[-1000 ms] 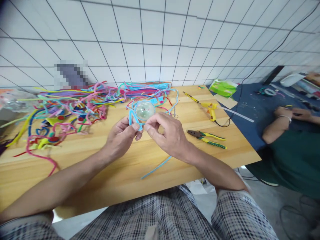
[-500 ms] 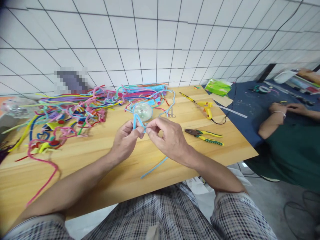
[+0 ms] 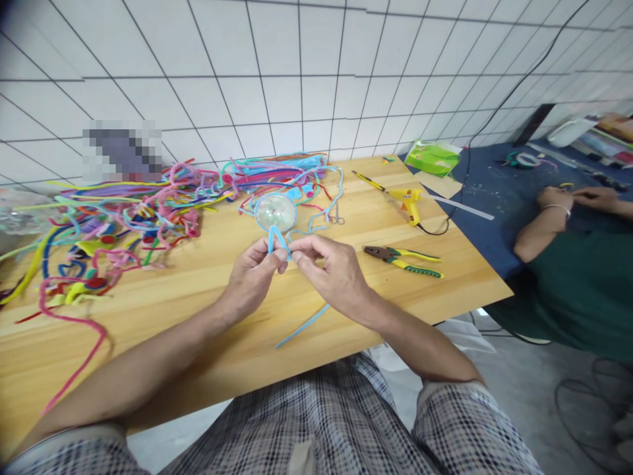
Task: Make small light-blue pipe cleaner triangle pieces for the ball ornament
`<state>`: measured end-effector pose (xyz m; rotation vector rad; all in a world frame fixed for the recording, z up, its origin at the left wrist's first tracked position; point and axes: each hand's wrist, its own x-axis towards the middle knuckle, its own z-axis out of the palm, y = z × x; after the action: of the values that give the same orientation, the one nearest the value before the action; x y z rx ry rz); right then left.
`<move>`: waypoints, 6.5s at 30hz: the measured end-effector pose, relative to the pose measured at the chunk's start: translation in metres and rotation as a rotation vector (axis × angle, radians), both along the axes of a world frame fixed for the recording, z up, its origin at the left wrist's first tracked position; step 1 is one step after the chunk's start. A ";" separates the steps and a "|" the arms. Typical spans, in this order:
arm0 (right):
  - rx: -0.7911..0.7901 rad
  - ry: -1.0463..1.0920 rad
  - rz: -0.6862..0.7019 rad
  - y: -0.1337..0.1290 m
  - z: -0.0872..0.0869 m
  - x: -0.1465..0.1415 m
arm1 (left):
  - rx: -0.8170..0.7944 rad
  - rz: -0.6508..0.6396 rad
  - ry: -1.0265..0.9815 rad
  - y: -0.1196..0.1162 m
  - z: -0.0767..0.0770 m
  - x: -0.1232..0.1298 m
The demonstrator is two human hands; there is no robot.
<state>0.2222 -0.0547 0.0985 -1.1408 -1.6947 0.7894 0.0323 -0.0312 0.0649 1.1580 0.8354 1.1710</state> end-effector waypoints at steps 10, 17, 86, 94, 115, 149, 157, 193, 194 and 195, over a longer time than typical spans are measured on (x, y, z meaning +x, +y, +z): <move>-0.060 0.020 -0.042 -0.001 -0.009 0.000 | -0.061 -0.006 -0.041 0.001 -0.013 0.003; -0.005 0.019 -0.024 -0.002 -0.020 -0.001 | -0.041 -0.029 -0.063 0.003 -0.016 0.001; -0.010 0.133 0.143 0.047 0.022 -0.033 | -0.074 0.043 -0.358 0.019 0.019 -0.012; 0.127 0.072 0.059 0.044 0.017 -0.038 | -0.123 0.032 -0.387 0.018 0.018 -0.010; 0.095 -0.004 0.122 0.055 0.027 -0.020 | 0.230 0.136 -0.058 0.023 0.014 -0.021; -0.062 0.024 0.063 0.054 0.019 -0.032 | 0.140 0.092 -0.187 0.028 0.010 -0.021; -0.066 0.034 0.068 0.054 0.017 -0.031 | 0.158 0.094 -0.142 0.029 0.009 -0.021; -0.351 0.101 0.247 0.071 0.017 -0.026 | 0.138 0.211 -0.120 0.046 0.007 -0.028; -0.350 0.099 0.236 0.071 0.016 -0.027 | 0.144 0.213 -0.113 0.046 0.007 -0.028; -0.347 0.093 0.224 0.070 0.015 -0.027 | 0.148 0.215 -0.103 0.046 0.006 -0.027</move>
<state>0.1947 0.0155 0.1135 -1.1322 -1.6668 1.2966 0.0051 0.0145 0.0711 1.1371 0.8196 1.4783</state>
